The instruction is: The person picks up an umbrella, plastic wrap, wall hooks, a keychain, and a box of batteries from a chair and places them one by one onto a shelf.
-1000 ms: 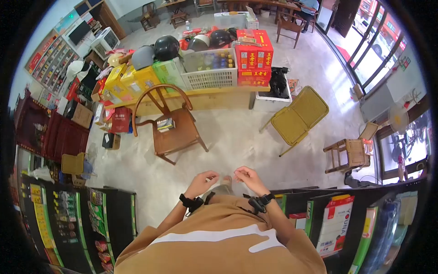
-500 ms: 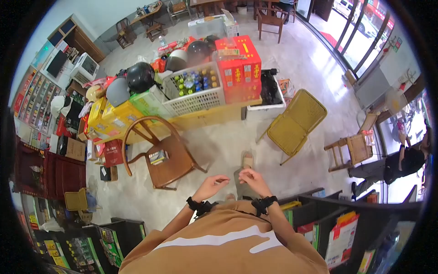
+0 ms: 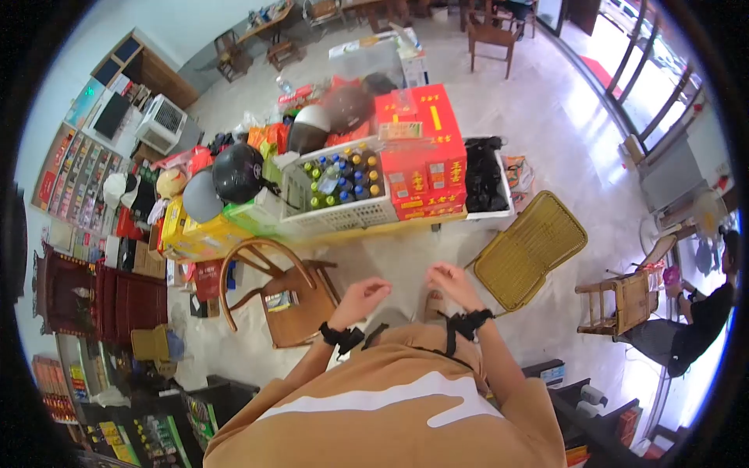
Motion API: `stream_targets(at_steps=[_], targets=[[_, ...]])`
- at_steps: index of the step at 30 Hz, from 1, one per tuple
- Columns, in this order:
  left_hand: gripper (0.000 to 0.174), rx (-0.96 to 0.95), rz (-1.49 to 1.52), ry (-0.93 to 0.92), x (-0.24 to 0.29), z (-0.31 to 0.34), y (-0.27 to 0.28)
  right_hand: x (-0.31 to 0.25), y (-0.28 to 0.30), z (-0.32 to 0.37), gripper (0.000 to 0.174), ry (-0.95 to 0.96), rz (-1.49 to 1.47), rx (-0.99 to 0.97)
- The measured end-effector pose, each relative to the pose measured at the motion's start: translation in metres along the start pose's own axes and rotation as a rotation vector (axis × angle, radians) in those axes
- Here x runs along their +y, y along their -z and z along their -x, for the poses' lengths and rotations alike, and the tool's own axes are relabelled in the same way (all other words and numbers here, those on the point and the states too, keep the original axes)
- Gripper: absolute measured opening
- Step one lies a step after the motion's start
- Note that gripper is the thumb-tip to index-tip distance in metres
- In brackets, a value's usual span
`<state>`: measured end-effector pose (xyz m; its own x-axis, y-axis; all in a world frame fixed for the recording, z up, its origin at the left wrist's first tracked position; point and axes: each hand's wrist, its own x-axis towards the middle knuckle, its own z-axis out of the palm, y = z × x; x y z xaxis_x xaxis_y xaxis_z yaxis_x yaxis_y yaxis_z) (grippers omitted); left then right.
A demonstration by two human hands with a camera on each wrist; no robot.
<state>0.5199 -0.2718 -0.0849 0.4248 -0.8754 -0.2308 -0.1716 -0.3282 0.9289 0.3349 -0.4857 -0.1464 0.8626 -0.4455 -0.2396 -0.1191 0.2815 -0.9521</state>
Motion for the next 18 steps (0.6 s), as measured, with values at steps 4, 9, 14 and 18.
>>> stream_targets(at_steps=[4,9,14,18], targets=[[0.025,0.010,0.078,0.037,0.018,-0.026,0.018,-0.051,0.017,-0.047,0.021,-0.007,0.080,-0.027],[0.023,0.059,0.190,0.079,-0.009,-0.083,0.047,-0.104,0.038,-0.120,0.024,0.121,0.174,-0.013],[0.021,0.008,0.303,-0.028,-0.013,-0.185,0.098,-0.144,0.048,-0.179,0.025,0.184,0.177,0.069],[0.023,-0.044,0.191,-0.161,0.015,-0.282,0.144,-0.186,0.048,-0.229,0.027,0.192,0.290,0.146]])
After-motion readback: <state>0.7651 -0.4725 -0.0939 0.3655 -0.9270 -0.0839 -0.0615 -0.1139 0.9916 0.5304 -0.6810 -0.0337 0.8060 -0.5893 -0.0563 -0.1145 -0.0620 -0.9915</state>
